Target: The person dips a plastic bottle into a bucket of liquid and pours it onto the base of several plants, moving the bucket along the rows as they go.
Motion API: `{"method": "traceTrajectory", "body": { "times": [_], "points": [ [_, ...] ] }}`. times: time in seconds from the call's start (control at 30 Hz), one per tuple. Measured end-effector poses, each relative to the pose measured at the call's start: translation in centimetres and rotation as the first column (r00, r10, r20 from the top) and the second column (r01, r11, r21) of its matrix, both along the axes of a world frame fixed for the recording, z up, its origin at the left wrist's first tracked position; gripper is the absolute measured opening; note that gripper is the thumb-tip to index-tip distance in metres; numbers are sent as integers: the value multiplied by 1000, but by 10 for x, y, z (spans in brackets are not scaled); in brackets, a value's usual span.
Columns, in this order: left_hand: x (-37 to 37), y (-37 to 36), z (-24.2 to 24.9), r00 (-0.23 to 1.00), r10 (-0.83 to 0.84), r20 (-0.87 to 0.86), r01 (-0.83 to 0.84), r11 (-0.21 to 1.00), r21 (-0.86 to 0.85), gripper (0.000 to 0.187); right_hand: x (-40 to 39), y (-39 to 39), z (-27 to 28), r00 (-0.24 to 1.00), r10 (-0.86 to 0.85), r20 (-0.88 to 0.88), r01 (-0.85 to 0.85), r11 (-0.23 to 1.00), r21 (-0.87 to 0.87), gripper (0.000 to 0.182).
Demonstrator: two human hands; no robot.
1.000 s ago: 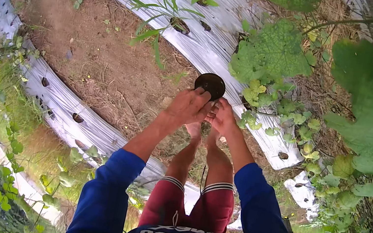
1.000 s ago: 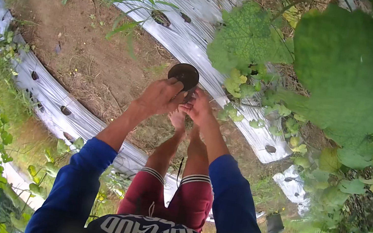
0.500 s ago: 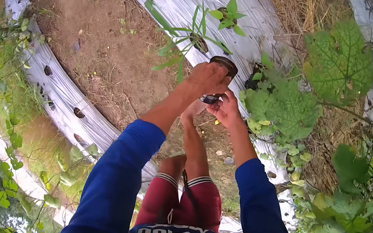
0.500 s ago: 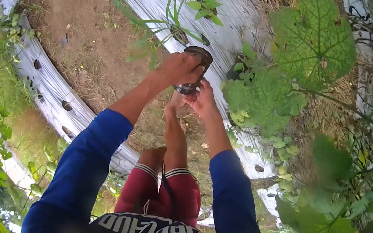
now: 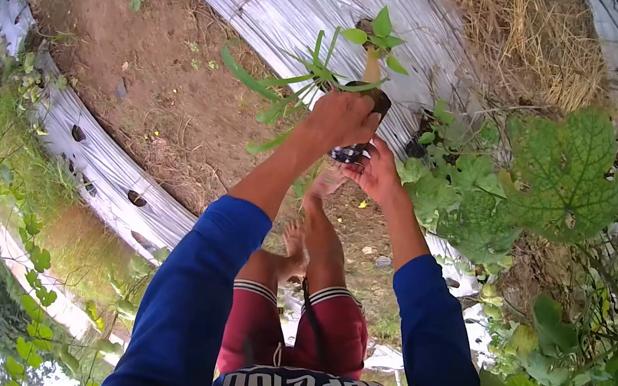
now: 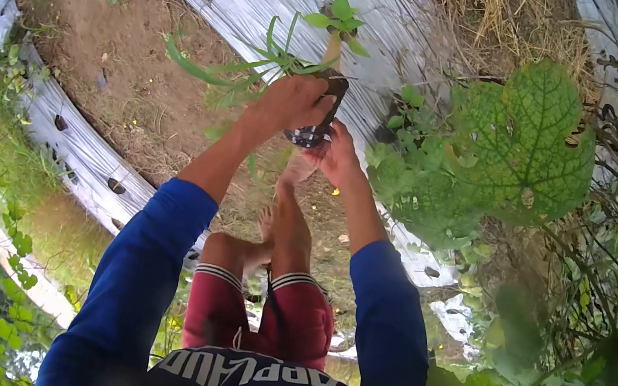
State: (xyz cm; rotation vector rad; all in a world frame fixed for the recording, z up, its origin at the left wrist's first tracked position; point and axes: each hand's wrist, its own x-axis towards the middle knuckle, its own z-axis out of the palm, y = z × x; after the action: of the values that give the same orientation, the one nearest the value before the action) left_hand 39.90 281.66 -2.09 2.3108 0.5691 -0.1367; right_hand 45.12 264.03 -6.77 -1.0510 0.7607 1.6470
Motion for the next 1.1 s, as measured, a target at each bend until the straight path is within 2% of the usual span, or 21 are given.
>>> {"method": "traceTrajectory", "body": {
  "times": [0.07, 0.17, 0.23, 0.37, 0.47, 0.5, 0.57, 0.63, 0.7, 0.73, 0.8, 0.83, 0.9, 0.93, 1.0, 1.03, 1.1],
  "points": [
    [-11, -2, 27, 998, 34, 56, -30, 998, -62, 25, -3, 3, 11, 1000, -11, 15, 11, 1000, 17, 57],
    [-36, -5, 52, 989, 6, 149, 8, 995, -97, 20, -8, 10, 34, 980, -197, 24, 196, 980, 14, 51],
    [-55, -6, 68, 990, -5, 138, 19, 995, -101, 18, -14, 3, 33, 975, -221, 14, 220, 973, 67, 52],
    [-96, 6, 94, 985, -21, 169, 51, 983, -177, 16, -40, 5, 63, 970, -232, 77, 228, 972, 63, 60],
    [-134, 19, 95, 970, -21, 242, 77, 972, -224, 16, -66, 6, 75, 995, -68, 79, 63, 996, 56, 62],
    [-141, 29, 96, 964, -45, 262, 102, 972, -211, 16, -71, 13, 77, 991, -90, 98, 84, 994, 69, 62],
    [-172, 40, 103, 987, -62, 150, 100, 961, -259, 16, -99, 16, 88, 987, 48, 156, -46, 999, -16, 63],
    [-193, 63, 114, 984, -89, 157, 121, 971, -207, 15, -127, 21, 81, 978, 42, 204, -33, 998, -50, 59],
    [-217, 90, 117, 987, -117, 112, 132, 982, -135, 15, -158, 29, 82, 976, 67, 209, -30, 984, -178, 52],
    [-227, 105, 114, 986, -123, 115, 138, 983, -124, 15, -174, 32, 78, 975, 60, 213, -24, 985, -169, 52],
    [-245, 137, 109, 989, -148, -9, 146, 984, -99, 19, -206, 34, 70, 979, 141, 146, -105, 968, -229, 50],
    [-249, 155, 112, 988, -156, -8, 154, 984, -91, 19, -223, 33, 73, 980, 131, 150, -96, 970, -222, 50],
    [-251, 194, 116, 971, -206, -120, 203, 978, -39, 21, -250, 33, 80, 950, 113, 292, -52, 976, -210, 43],
    [-255, 213, 106, 969, -216, -120, 213, 976, -32, 21, -253, 35, 92, 940, 174, 293, -130, 978, -164, 45],
    [-251, 249, 85, 955, -260, -141, 278, 952, 125, 20, -260, 44, 105, 951, 139, 276, -90, 979, -183, 39],
    [-238, 267, 91, 934, -276, -226, 313, 939, 146, 24, -266, 44, 107, 960, 115, 255, -61, 976, -210, 33],
    [-206, 300, 101, 864, -304, -402, 401, 897, 183, 31, -271, 41, 104, 954, 123, 272, -61, 972, -228, 32]
  ]
}}
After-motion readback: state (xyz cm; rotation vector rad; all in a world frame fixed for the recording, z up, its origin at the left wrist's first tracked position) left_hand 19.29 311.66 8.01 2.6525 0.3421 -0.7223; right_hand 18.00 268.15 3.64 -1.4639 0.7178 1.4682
